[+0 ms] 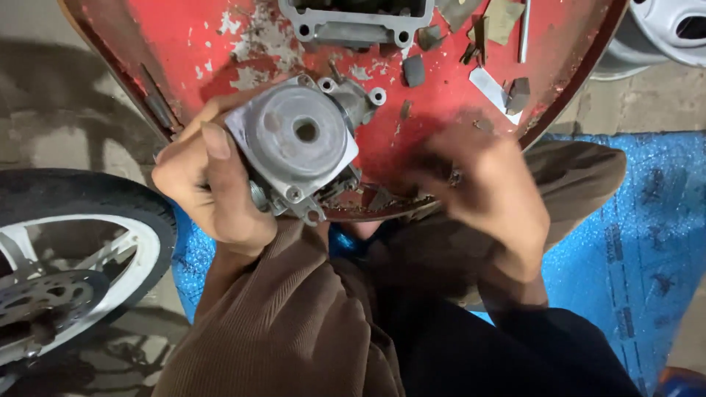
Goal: The person scrubs a cylindrical mechanical part with a small abrasive block while sitting on a blue tarp. They rotate the part to clean different sides and then use a metal file to scrape the surface of the component.
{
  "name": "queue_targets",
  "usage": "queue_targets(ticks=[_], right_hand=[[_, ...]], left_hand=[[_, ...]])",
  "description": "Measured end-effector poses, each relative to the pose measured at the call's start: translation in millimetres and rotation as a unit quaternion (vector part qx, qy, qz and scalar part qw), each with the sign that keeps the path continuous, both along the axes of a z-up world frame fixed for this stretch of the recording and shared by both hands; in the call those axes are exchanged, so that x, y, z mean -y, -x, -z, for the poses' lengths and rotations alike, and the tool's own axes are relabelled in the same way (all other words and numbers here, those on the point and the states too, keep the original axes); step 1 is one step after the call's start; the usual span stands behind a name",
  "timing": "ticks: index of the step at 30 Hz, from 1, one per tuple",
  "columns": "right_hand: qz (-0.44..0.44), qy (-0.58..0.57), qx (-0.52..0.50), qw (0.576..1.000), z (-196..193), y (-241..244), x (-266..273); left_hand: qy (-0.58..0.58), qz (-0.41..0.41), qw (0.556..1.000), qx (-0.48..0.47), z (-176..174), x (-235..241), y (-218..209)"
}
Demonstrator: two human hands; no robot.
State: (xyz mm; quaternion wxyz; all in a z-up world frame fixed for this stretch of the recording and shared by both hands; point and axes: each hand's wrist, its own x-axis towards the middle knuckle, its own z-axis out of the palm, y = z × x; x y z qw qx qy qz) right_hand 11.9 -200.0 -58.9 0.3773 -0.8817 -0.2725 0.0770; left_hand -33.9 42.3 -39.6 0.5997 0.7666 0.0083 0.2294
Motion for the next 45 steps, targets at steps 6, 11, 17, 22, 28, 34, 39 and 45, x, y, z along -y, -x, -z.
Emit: queue_targets(ticks=[6,11,17,22,28,34,39,45], right_hand=[[-0.016,0.135,0.006,0.991,11.8,17.1,6.1],[-0.005,-0.054,-0.076,0.996,10.7,-3.0,18.1],[0.068,-0.501,-0.255,0.825,47.8,-12.7,30.9],[-0.039,-0.732,-0.354,0.581,49.2,-19.0,20.8],[-0.168,-0.770,-0.436,0.435,43.8,-28.0,17.1],[-0.183,-0.769,-0.433,0.434,50.0,-28.2,28.3],[0.066,-0.716,-0.358,0.596,46.2,-18.4,39.1],[0.213,-0.600,-0.222,0.739,55.0,-12.5,39.1]], left_hand=[[-0.020,0.018,1.000,0.013,4.6,4.4,-5.4],[-0.033,0.022,0.999,-0.030,-1.5,8.8,-6.6],[-0.110,0.056,0.987,-0.098,-23.5,12.2,-11.7],[-0.166,0.112,0.979,-0.043,-25.9,21.2,-26.6],[-0.195,0.150,0.968,-0.047,-43.6,35.4,-36.9],[-0.207,0.141,0.967,-0.040,-40.3,36.1,-37.7],[-0.183,0.132,0.973,-0.055,-35.9,34.5,-33.9],[-0.175,0.110,0.977,-0.048,-29.9,32.8,-33.1]])
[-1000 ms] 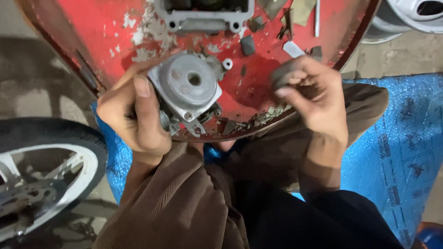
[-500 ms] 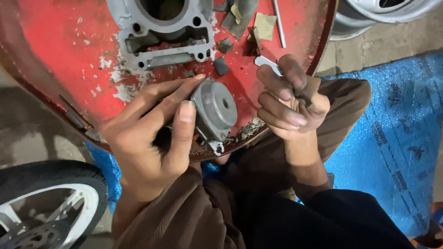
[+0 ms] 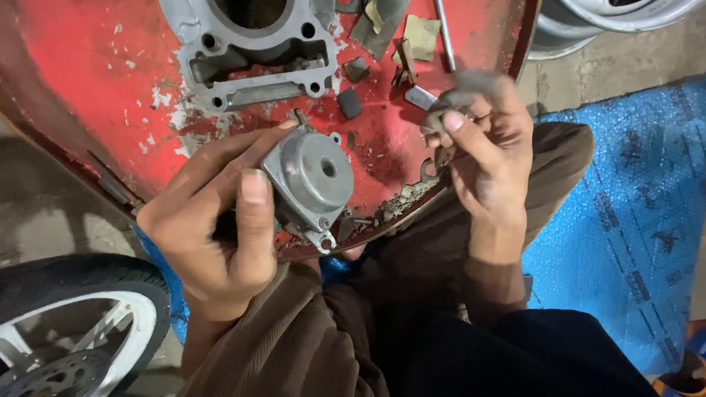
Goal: The person scrubs a cylindrical mechanical part with a small abrasive block while sitting on a blue tarp. They rotate the part to clean different sides and then use a metal file to scrape the surface of the component.
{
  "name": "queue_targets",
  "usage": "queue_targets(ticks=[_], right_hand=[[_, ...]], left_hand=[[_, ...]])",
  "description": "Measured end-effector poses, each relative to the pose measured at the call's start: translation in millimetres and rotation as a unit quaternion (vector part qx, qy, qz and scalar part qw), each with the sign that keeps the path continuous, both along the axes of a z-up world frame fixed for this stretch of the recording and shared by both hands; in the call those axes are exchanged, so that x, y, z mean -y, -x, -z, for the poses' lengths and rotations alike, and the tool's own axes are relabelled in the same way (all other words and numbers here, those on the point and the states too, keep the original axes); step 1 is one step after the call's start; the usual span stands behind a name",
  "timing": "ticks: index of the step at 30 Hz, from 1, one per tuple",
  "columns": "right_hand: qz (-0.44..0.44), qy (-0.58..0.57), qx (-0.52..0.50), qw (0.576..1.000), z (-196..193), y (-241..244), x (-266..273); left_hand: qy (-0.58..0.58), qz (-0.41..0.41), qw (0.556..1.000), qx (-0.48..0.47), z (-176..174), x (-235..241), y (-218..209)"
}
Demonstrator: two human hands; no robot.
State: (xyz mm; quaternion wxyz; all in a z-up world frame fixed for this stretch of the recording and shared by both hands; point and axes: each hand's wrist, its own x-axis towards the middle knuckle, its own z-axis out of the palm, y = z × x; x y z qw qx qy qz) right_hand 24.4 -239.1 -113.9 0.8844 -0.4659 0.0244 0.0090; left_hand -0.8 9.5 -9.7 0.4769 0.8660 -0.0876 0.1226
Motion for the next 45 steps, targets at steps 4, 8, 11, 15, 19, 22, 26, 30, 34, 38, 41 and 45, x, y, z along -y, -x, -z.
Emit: queue_targets(ticks=[4,8,11,15,19,22,26,30,34,38,41,45], right_hand=[[0.001,0.069,-0.009,0.998,2.7,0.5,-0.6],[0.014,0.108,-0.019,0.994,-4.5,0.7,-5.2],[0.014,0.153,-0.010,0.988,-4.0,2.5,-4.9],[0.020,0.201,0.020,0.979,-7.5,1.1,-8.0],[0.032,0.234,0.060,0.970,-5.9,-0.5,-4.7],[0.035,0.270,0.081,0.959,-1.4,0.0,3.3],[-0.039,0.406,0.180,0.895,-13.9,-0.7,10.2],[-0.050,0.427,0.157,0.889,-4.6,1.8,18.7],[0.025,0.509,0.174,0.843,-9.0,-8.7,8.8],[-0.016,0.593,0.201,0.780,-22.0,-15.5,-9.2],[0.059,0.653,0.199,0.728,-24.2,-17.1,-24.9],[0.119,0.663,0.198,0.712,-14.2,-25.6,-35.3]], left_hand=[[-0.005,0.005,1.000,-0.008,-2.3,-1.5,-1.0],[-0.031,0.019,0.999,-0.018,-5.9,-5.8,-2.5],[-0.005,0.001,1.000,-0.009,-1.2,-2.9,-2.5],[0.003,-0.001,1.000,-0.006,-0.8,-3.0,-2.4],[0.010,-0.002,1.000,-0.010,1.4,-3.8,-1.4],[-0.001,0.003,1.000,-0.020,-4.9,-5.9,-0.9],[0.017,-0.006,1.000,-0.005,-1.1,-2.3,-0.3],[0.009,-0.007,1.000,0.002,-3.8,-2.6,-0.1],[-0.008,-0.001,1.000,-0.014,-6.9,-4.2,0.7],[-0.004,0.000,1.000,-0.010,-6.2,-3.7,0.2],[-0.014,0.009,1.000,-0.023,-9.7,-5.6,-0.6],[0.005,0.012,1.000,0.007,0.4,-6.2,1.1]])
